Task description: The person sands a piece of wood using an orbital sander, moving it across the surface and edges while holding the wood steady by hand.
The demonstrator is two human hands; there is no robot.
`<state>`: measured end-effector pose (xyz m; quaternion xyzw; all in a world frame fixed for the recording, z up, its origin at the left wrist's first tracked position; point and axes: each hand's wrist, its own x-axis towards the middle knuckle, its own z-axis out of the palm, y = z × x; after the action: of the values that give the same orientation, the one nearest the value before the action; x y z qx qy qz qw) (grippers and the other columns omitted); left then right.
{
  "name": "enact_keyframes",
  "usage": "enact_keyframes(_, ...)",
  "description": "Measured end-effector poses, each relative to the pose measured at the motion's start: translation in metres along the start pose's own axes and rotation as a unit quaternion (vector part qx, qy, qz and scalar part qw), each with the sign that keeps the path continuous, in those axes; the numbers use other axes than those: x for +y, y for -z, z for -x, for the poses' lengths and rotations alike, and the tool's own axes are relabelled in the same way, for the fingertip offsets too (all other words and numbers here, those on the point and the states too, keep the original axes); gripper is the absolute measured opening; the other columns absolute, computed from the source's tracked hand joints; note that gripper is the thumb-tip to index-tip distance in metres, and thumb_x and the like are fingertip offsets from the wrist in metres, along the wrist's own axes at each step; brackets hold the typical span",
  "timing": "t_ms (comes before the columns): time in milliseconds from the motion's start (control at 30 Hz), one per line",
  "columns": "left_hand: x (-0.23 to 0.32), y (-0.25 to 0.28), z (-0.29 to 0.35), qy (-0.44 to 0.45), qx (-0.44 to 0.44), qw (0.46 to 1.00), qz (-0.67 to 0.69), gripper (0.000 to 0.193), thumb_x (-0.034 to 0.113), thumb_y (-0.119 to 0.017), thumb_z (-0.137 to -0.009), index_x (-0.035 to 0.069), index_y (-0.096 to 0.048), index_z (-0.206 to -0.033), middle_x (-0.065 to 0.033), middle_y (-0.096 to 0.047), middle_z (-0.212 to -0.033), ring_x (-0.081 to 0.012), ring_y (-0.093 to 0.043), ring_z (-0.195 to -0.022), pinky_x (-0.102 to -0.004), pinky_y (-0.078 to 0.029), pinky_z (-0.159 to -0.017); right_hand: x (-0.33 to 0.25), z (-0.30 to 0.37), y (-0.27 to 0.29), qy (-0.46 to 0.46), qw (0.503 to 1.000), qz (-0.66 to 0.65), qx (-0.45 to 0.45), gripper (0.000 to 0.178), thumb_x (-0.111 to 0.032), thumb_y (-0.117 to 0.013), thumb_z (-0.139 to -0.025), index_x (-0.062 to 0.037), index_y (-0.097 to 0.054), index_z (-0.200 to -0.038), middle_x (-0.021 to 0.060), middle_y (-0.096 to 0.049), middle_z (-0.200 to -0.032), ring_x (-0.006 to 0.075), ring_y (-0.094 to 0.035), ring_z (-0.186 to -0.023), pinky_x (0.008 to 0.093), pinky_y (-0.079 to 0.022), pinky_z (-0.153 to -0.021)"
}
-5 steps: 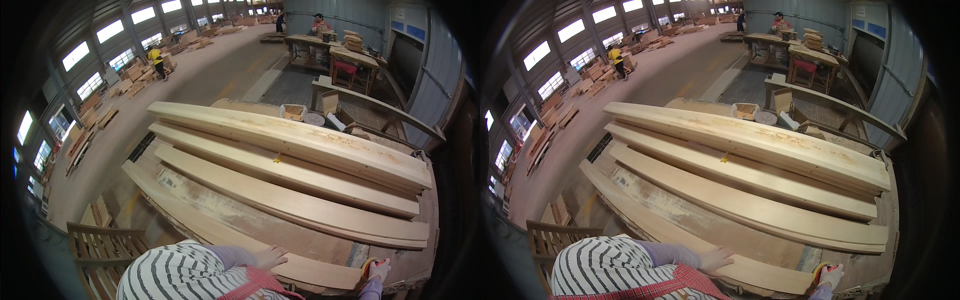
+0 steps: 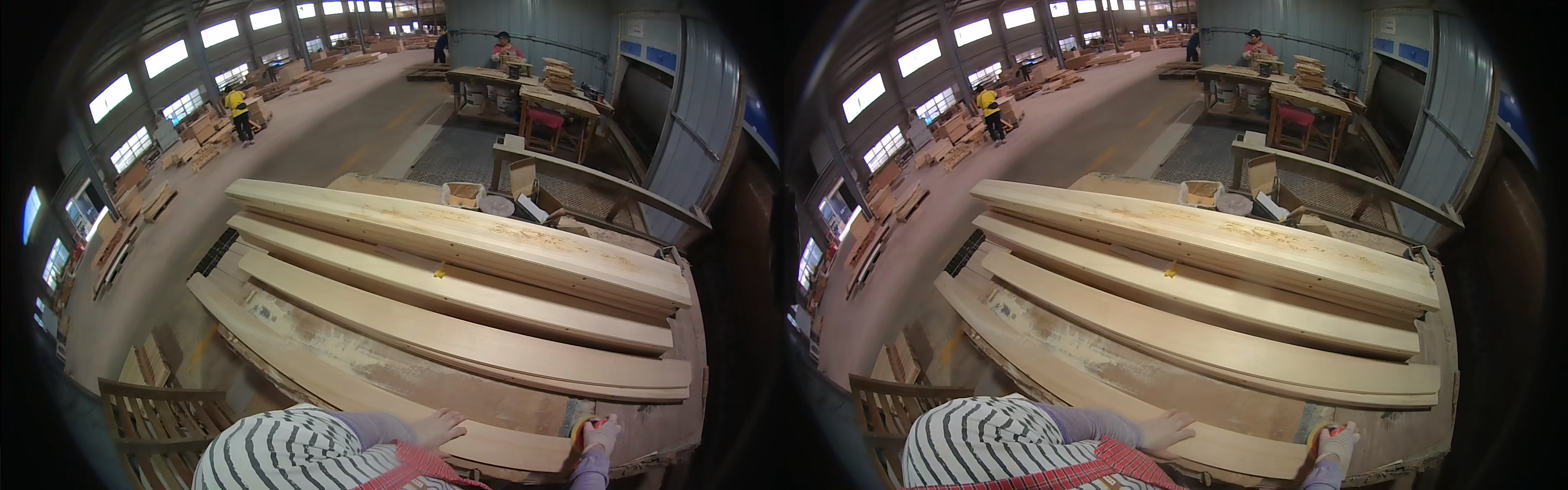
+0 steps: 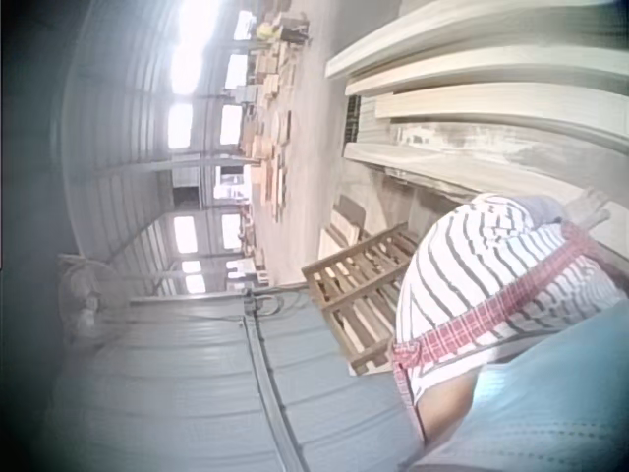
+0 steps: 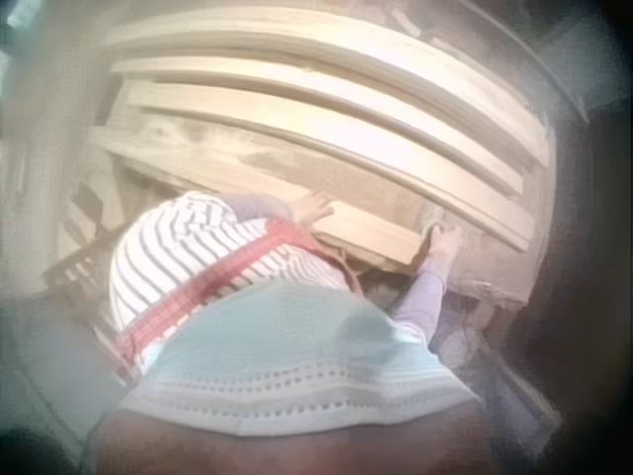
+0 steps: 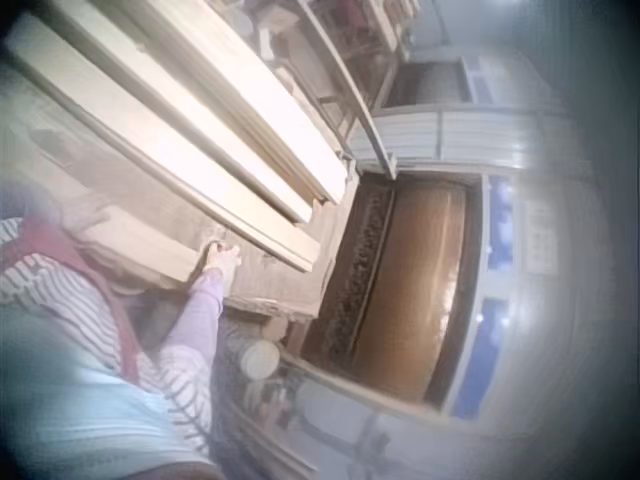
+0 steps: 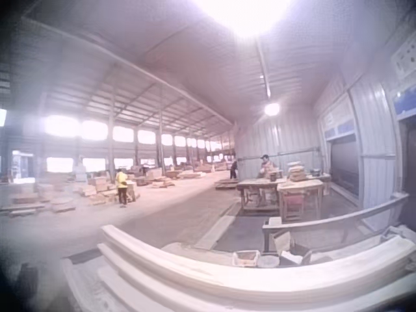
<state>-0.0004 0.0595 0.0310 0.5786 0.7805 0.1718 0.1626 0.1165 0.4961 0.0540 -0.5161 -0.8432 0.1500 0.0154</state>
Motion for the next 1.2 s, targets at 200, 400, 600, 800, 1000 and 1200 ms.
enact_keyframes(200,0.004,0.004,-0.008,0.018,-0.02,1.0,0.0,0.081,0.046,-0.077,-0.071,0.005,-0.045,-0.134,-0.0267,-0.038,-0.144,-0.0426,-0.035,-0.134,-0.0559,-0.027,-0.111,-0.091,0.119,-0.005,0.072,0.996,-0.019,-0.045,0.052,-0.03,-0.079,-0.067,-0.014,-0.053,-0.109,0.0202,-0.05,-0.114,0.0388,-0.058,-0.1,0.0459,-0.051,-0.084)
enact_keyframes(400,-0.015,0.009,-0.007,-0.049,-0.084,0.994,-0.051,0.06,0.025,-0.056,-0.087,0.005,-0.039,-0.141,-0.0241,-0.033,-0.15,-0.0382,-0.03,-0.142,-0.0524,-0.028,-0.113,-0.077,0.177,-0.017,0.143,0.987,-0.007,-0.073,0.049,-0.034,-0.074,-0.072,-0.009,-0.054,-0.109,0.0225,-0.059,-0.111,0.0399,-0.058,-0.103,0.0468,-0.049,-0.09)
enact_keyframes(600,-0.042,-0.018,0.018,-0.042,-0.113,0.986,-0.112,0.112,0.05,-0.075,-0.068,0.002,-0.019,-0.152,-0.0229,-0.017,-0.159,-0.0371,-0.024,-0.145,-0.0515,-0.026,-0.115,0.028,0.097,0.005,-0.051,0.993,-0.072,0.08,0.051,-0.024,-0.078,-0.07,-0.0044,-0.053,-0.11,0.0236,-0.059,-0.107,0.0411,-0.06,-0.1,0.0473,-0.05,-0.086)
enact_keyframes(800,-0.055,-0.024,0.037,-0.048,-0.062,0.989,-0.124,0.086,0.039,-0.057,-0.081,0.001,-0.023,-0.15,-0.0231,-0.017,-0.159,-0.0362,-0.026,-0.145,-0.052,-0.028,-0.114,-0.019,0.118,-0.015,0.039,0.997,-0.011,0.058,0.058,-0.02,-0.078,-0.068,-0.007,-0.052,-0.117,0.0232,-0.059,-0.109,0.0418,-0.059,-0.101,0.0474,-0.049,-0.088)
enact_keyframes(1000,-0.014,-0.027,0.005,-0.018,-0.038,0.996,-0.075,0.075,0.032,-0.053,-0.085,0.002,-0.026,-0.149,-0.0244,-0.023,-0.156,-0.0372,-0.028,-0.144,-0.0521,-0.029,-0.114,-0.083,0.202,-0.016,0.158,0.983,-0.033,-0.083,0.062,-0.022,-0.078,-0.068,-0.0088,-0.051,-0.122,0.0233,-0.055,-0.117,0.0427,-0.055,-0.109,0.0467,-0.046,-0.095)
enact_keyframes(1200,0.008,0.012,-0.044,-0.062,-0.084,0.994,-0.026,0.081,0.032,-0.068,-0.079,-0.003,-0.034,-0.144,-0.0271,-0.039,-0.145,-0.04,-0.038,-0.135,-0.0529,-0.031,-0.111,0.043,0.125,0.016,0.052,0.994,-0.09,0.039,0.053,-0.02,-0.077,-0.073,-0.0001,-0.053,-0.115,0.0258,-0.056,-0.117,0.043,-0.055,-0.106,0.047,-0.045,-0.093)
